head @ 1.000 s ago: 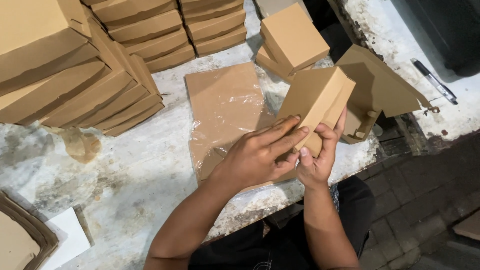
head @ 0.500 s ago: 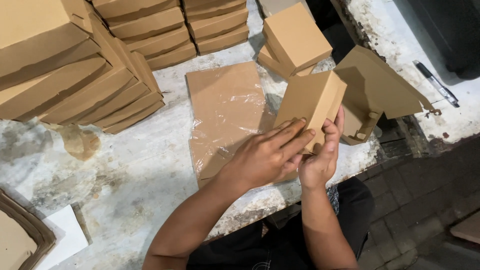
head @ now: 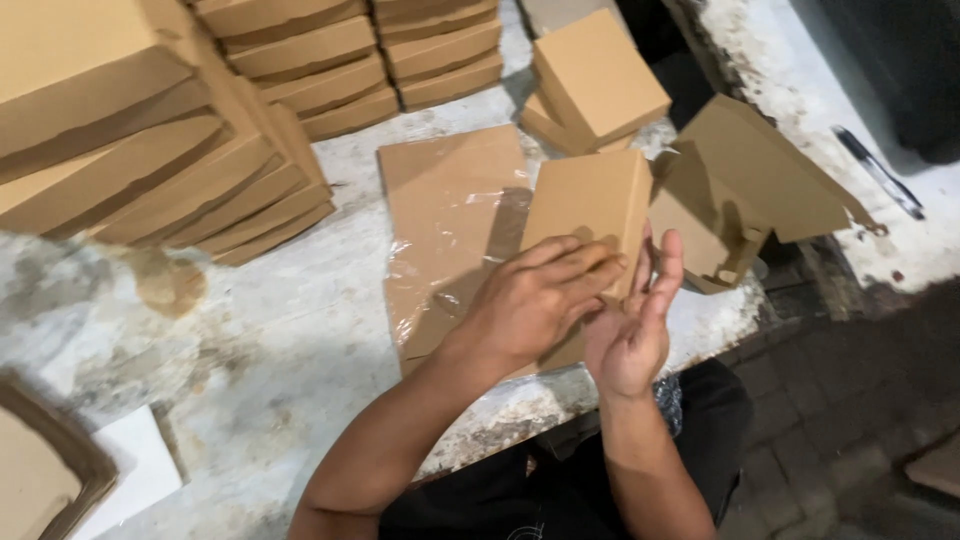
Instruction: The person folds flat cardboard sheets into small rectangular boxes by hand, tucking flaps and securing edges. They stack the completed boxes on the table and continue folding additional sheets from a nearby pile.
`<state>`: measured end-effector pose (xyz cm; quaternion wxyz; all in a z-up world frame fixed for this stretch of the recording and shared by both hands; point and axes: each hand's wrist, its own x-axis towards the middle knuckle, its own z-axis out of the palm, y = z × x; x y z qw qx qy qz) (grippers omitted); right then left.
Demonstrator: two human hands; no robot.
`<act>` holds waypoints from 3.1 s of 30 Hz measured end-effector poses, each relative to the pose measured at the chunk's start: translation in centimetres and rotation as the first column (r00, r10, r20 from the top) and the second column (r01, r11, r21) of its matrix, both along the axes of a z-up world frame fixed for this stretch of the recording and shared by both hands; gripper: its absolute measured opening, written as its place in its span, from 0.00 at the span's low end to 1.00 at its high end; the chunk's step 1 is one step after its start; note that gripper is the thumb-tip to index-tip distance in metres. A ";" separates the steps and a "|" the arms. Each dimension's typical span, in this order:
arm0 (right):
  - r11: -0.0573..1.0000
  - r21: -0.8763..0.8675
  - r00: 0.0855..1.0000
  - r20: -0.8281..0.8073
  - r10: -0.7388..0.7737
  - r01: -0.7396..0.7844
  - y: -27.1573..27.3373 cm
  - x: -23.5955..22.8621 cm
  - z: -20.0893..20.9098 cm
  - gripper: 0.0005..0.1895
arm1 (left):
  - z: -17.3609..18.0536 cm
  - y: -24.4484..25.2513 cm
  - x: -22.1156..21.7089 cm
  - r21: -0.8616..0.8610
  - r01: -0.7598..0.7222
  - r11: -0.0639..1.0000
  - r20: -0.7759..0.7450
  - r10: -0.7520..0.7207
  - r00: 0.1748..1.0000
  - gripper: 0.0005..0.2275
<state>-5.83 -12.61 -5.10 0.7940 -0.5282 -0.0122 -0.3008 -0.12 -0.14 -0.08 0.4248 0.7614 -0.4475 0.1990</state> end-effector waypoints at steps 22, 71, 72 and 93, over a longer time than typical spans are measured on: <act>0.878 0.479 0.931 -0.321 0.174 0.001 0.0 1.8 -0.9 0.23 | 4.8 4.2 2.5 0.211 -0.094 0.973 -0.686 0.215 0.696 0.43; 0.998 0.035 0.902 -0.426 0.067 -0.058 -7.0 9.7 1.6 0.39 | 7.8 -7.5 28.5 0.476 0.043 0.878 -0.749 0.380 0.543 0.35; 0.997 0.067 0.900 -0.431 0.069 -0.044 -7.3 11.1 0.7 0.44 | 7.9 -7.3 28.1 0.489 0.075 0.869 -0.771 0.391 0.503 0.33; 0.993 0.118 0.781 -0.621 0.060 0.017 -7.7 14.1 3.6 0.51 | 7.5 -4.7 23.8 0.401 0.031 0.916 -0.833 0.350 0.429 0.40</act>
